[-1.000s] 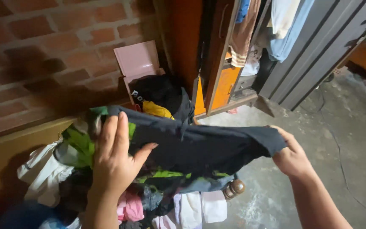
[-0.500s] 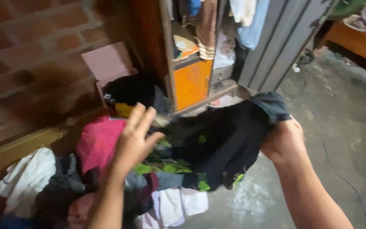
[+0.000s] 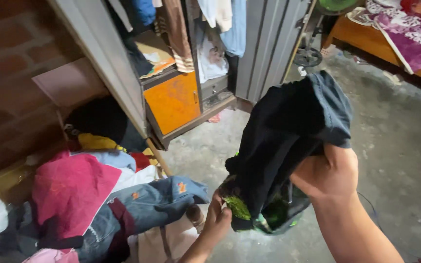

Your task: Hang various items of clothing on hangers and place them inside a metal wardrobe.

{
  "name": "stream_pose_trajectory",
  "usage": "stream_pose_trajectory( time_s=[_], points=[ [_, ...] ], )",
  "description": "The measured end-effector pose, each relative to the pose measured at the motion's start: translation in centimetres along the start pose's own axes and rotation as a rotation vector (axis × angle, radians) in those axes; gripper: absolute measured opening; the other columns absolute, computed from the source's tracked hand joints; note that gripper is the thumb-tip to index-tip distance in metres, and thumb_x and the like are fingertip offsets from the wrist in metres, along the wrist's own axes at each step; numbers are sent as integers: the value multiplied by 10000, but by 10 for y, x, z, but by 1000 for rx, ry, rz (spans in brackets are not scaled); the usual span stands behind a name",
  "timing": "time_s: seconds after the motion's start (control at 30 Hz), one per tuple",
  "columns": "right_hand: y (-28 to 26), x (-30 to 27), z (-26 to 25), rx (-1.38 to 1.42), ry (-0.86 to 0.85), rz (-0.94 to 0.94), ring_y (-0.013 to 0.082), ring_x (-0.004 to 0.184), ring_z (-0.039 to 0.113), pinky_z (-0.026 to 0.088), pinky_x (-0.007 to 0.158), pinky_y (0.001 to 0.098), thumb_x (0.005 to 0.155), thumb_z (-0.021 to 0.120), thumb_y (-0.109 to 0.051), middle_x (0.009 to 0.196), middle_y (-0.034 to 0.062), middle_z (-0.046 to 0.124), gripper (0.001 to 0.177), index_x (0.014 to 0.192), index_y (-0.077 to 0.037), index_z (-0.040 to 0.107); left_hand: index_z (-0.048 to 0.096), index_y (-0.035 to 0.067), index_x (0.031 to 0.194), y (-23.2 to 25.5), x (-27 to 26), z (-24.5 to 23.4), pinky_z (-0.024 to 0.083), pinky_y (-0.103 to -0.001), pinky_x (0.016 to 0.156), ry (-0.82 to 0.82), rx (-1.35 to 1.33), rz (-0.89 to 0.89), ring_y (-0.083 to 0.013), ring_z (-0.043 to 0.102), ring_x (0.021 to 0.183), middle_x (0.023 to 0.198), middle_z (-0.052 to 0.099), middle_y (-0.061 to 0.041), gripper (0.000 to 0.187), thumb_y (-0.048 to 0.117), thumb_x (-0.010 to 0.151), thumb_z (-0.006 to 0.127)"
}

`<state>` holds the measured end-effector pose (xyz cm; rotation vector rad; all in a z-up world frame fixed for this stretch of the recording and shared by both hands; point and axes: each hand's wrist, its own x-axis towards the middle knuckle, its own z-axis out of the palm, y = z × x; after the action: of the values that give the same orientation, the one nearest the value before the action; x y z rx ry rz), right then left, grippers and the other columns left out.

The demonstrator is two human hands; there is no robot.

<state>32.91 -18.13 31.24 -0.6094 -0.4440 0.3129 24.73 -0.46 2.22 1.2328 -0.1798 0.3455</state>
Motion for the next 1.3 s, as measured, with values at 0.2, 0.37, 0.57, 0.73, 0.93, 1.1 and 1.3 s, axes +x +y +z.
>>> stream_pose_trajectory(
  time_s=[0.2, 0.37, 0.57, 0.73, 0.93, 1.1, 1.3],
  points=[
    [-22, 11, -40, -160, 23, -165, 262, 1432, 497, 354, 1258, 481, 1074, 555, -275, 1509, 69, 528, 514, 1546, -97, 458, 675, 6, 1134, -6, 45, -3, 459, -331, 821, 186, 572, -129, -172, 556, 950, 1019, 609, -90, 335, 312, 1001, 652],
    [-35, 35, -102, -115, 283, -184, 233, 1317, 583, 426, 1180, 443, 1048, 577, -253, 1385, 34, 624, 418, 1439, -110, 534, 639, 70, 977, 66, 126, -35, 414, -236, 677, 386, 62, -132, -53, 495, 760, 842, 564, 63, 213, 231, 1095, 565],
    [-42, 65, -198, -935, 399, -49, 250, 906, 639, 505, 733, 362, 1010, 578, -86, 1123, 115, 655, 357, 1365, -93, 613, 696, 51, 1095, 140, 219, -24, 536, -252, 807, 185, -198, -77, -73, 661, 870, 979, 716, 10, 163, 126, 1057, 557],
    [-49, 116, -179, -1511, 131, 317, 253, 1012, 728, 571, 847, 335, 917, 679, -161, 1088, 123, 805, 499, 1403, -101, 585, 720, 51, 1095, 145, 282, -10, 539, -240, 769, -28, -115, -88, -69, 657, 819, 946, 721, 9, 182, 137, 1060, 564],
    [-28, 163, -139, -1327, -319, 31, 255, 1331, 616, 480, 1092, 383, 937, 698, -271, 1434, 160, 646, 642, 1482, -1, 492, 741, 14, 979, 147, 333, 35, 477, -253, 680, -512, 450, -122, -52, 556, 775, 820, 614, 31, 207, 185, 1047, 645],
    [-8, 196, -133, -1037, -515, 119, 210, 1183, 662, 516, 1021, 369, 867, 805, -348, 1283, 128, 701, 687, 1385, 21, 545, 742, 16, 989, 171, 362, 61, 535, -275, 656, -818, 641, -43, -58, 676, 727, 775, 727, -48, 173, 172, 933, 691],
    [-22, 236, -192, -939, -789, 265, 119, 810, 693, 564, 721, 339, 918, 783, -358, 860, 40, 750, 356, 929, -10, 710, 723, 4, 1004, 196, 390, 54, 546, -279, 664, -695, 664, 142, -110, 672, 706, 791, 715, -76, 152, 151, 971, 707]
  ],
)
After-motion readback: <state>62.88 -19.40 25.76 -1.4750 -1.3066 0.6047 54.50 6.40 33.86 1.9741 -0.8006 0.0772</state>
